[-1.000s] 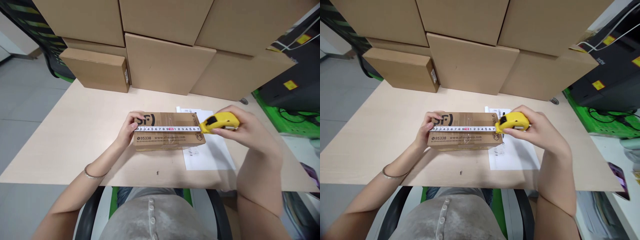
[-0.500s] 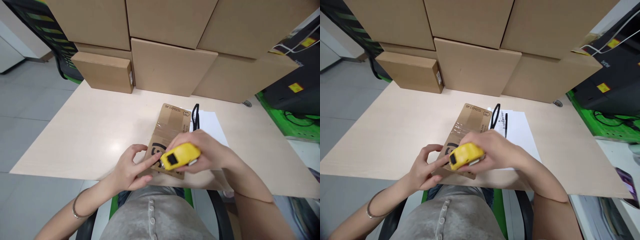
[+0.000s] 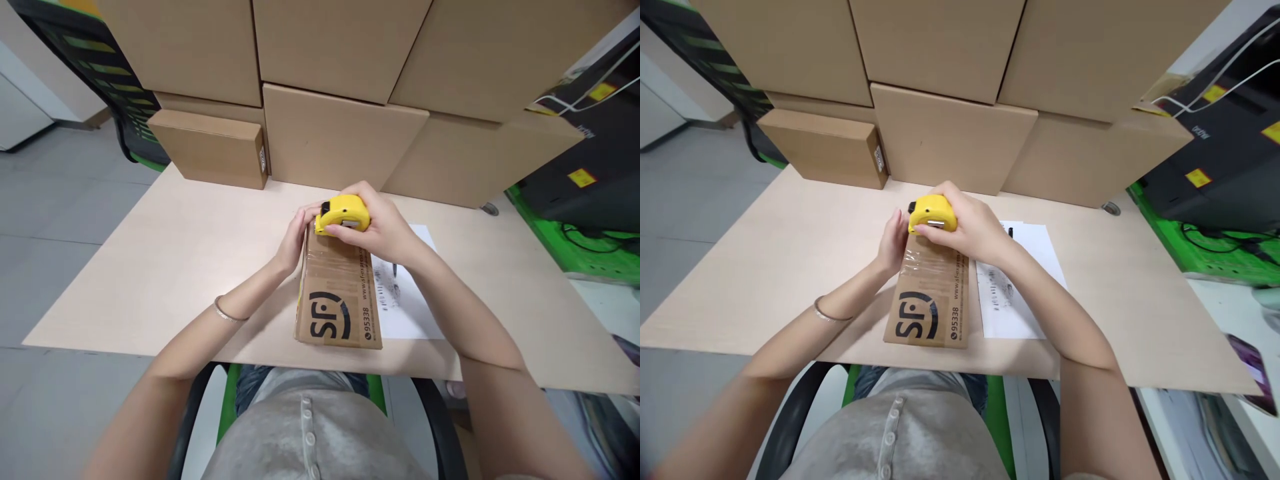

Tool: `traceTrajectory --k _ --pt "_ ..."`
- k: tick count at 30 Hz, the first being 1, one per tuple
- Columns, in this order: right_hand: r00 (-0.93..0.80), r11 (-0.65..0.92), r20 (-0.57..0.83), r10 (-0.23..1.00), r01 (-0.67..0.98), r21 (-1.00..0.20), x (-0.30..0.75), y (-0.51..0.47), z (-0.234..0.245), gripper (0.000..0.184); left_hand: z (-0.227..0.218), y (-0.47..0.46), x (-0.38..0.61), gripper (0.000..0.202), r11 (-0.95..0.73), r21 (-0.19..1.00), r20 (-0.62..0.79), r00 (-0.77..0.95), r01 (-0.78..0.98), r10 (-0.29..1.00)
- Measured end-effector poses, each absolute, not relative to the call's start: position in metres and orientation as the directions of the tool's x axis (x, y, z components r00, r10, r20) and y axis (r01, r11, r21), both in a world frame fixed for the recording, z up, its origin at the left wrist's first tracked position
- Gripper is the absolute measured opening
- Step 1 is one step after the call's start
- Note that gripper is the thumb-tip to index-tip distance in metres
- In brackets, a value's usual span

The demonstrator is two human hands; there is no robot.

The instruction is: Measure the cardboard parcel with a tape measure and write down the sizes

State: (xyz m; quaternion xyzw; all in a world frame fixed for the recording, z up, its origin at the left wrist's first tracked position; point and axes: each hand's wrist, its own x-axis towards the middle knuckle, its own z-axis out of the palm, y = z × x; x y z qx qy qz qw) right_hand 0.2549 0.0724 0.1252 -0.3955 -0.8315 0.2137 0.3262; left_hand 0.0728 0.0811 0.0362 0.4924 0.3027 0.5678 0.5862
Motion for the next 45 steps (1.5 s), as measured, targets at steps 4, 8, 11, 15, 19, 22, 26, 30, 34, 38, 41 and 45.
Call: traceTrajectory --k 4,8,11,15,19,22,26,30,34,38,41,45 --pt "-0.526 0.602 0.312 0.792 0.583 -0.546 0.241 0.072 0.125 0.033 0.032 0.077 0.081 0.048 -0.09 0.864 0.198 0.17 -0.495 0.965" --pt "-0.533 0.592 0.275 0.8 0.628 -0.505 0.248 0.067 0.13 0.03 0.021 0.083 0.075 0.041 -0.223 0.879 0.314 0.159 -0.422 0.936" --pt "-0.513 0.566 0.259 0.819 0.64 -0.52 0.272 0.061 0.13 0.031 0.016 0.086 0.072 0.037 -0.316 0.878 0.403 0.199 -0.358 0.893" --pt "-0.404 0.478 0.267 0.875 0.633 -0.609 0.321 0.049 0.121 0.036 0.015 0.085 0.07 0.034 -0.331 0.888 0.412 0.231 -0.319 0.882" --pt "-0.299 0.386 0.248 0.921 0.62 -0.683 0.349 0.037 0.108 0.038 0.018 0.083 0.07 0.034 -0.338 0.899 0.407 0.246 -0.278 0.88" --pt "-0.286 0.384 0.26 0.922 0.606 -0.697 0.35 0.035 0.102 0.038 0.019 0.083 0.07 0.031 -0.345 0.898 0.41 0.237 -0.272 0.881" --pt "-0.305 0.402 0.268 0.914 0.592 -0.698 0.343 0.037 0.099 0.036 0.017 0.084 0.069 0.029 -0.374 0.892 0.432 0.234 -0.254 0.871" --pt "-0.308 0.395 0.253 0.917 0.618 -0.679 0.344 0.034 0.106 0.037 0.016 0.084 0.068 0.029 -0.389 0.889 0.443 0.239 -0.241 0.864" --pt "-0.338 0.451 0.298 0.893 0.665 -0.596 0.341 0.031 0.123 0.037 0.014 0.083 0.068 0.032 -0.391 0.888 0.446 0.246 -0.244 0.861" --pt "-0.426 0.527 0.311 0.85 0.679 -0.51 0.309 0.038 0.133 0.035 0.012 0.083 0.07 0.039 -0.399 0.877 0.466 0.264 -0.269 0.845" --pt "-0.469 0.541 0.272 0.84 0.754 -0.372 0.271 0.043 0.132 0.039 0.011 0.086 0.071 0.043 -0.399 0.873 0.472 0.28 -0.28 0.836" --pt "-0.451 0.556 0.334 0.828 0.742 -0.376 0.249 0.043 0.127 0.049 0.013 0.079 0.058 0.059 -0.376 0.897 0.433 0.283 -0.235 0.856"
